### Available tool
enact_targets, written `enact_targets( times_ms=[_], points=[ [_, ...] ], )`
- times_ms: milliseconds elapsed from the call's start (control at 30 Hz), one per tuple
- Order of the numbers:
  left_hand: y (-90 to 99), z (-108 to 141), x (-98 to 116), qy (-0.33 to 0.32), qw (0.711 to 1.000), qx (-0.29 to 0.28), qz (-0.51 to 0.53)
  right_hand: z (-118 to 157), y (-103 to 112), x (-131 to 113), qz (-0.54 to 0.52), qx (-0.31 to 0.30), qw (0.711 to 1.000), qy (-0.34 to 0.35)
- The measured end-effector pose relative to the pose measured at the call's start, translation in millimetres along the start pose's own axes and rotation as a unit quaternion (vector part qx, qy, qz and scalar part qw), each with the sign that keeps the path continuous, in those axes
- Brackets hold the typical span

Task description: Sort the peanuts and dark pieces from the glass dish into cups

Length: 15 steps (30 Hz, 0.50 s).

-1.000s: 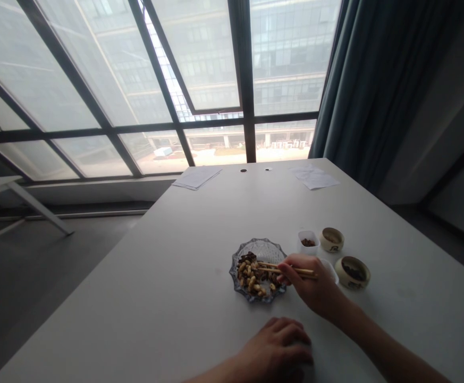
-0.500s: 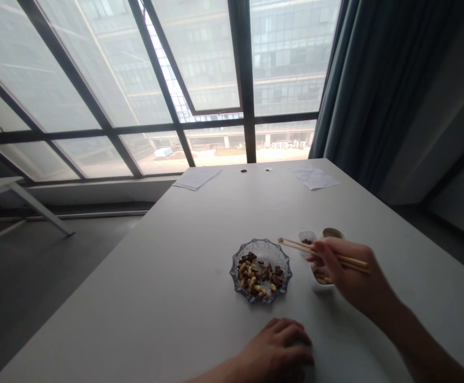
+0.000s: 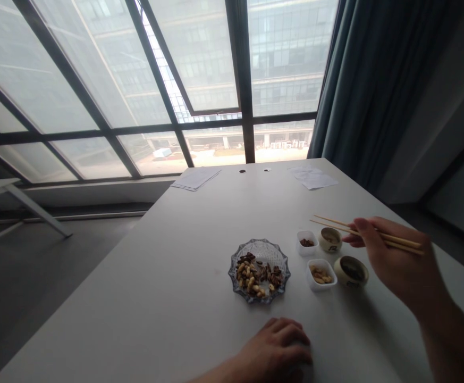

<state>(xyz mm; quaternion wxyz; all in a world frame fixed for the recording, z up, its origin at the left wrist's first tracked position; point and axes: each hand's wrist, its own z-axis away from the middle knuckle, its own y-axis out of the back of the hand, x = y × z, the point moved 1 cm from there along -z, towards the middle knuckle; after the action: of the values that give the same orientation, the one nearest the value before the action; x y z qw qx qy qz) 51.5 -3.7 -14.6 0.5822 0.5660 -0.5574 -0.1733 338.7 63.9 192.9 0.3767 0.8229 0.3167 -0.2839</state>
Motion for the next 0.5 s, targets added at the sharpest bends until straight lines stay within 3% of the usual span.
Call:
enact_targets(
  times_ms=[167, 233, 367, 500],
  points=[
    [-3.0, 0, -2, 0.000, 1.000, 0.002, -0.007, 23, -38, -23, -0.132, -0.202, 0.970, -0.009],
    [-3.6, 1, -2, 0.001, 1.000, -0.004, -0.011, 33, -59, -28, -0.159, -0.253, 0.954, 0.008],
    [-3.4, 1, -3, -0.001, 1.000, -0.008, -0.010, 54, -93, -24, -0.195, -0.270, 0.943, -0.024],
    [-3.5, 1, -3, -0.011, 1.000, 0.010, -0.004, 65, -111, -15, -0.203, -0.265, 0.939, -0.082]
  ],
)
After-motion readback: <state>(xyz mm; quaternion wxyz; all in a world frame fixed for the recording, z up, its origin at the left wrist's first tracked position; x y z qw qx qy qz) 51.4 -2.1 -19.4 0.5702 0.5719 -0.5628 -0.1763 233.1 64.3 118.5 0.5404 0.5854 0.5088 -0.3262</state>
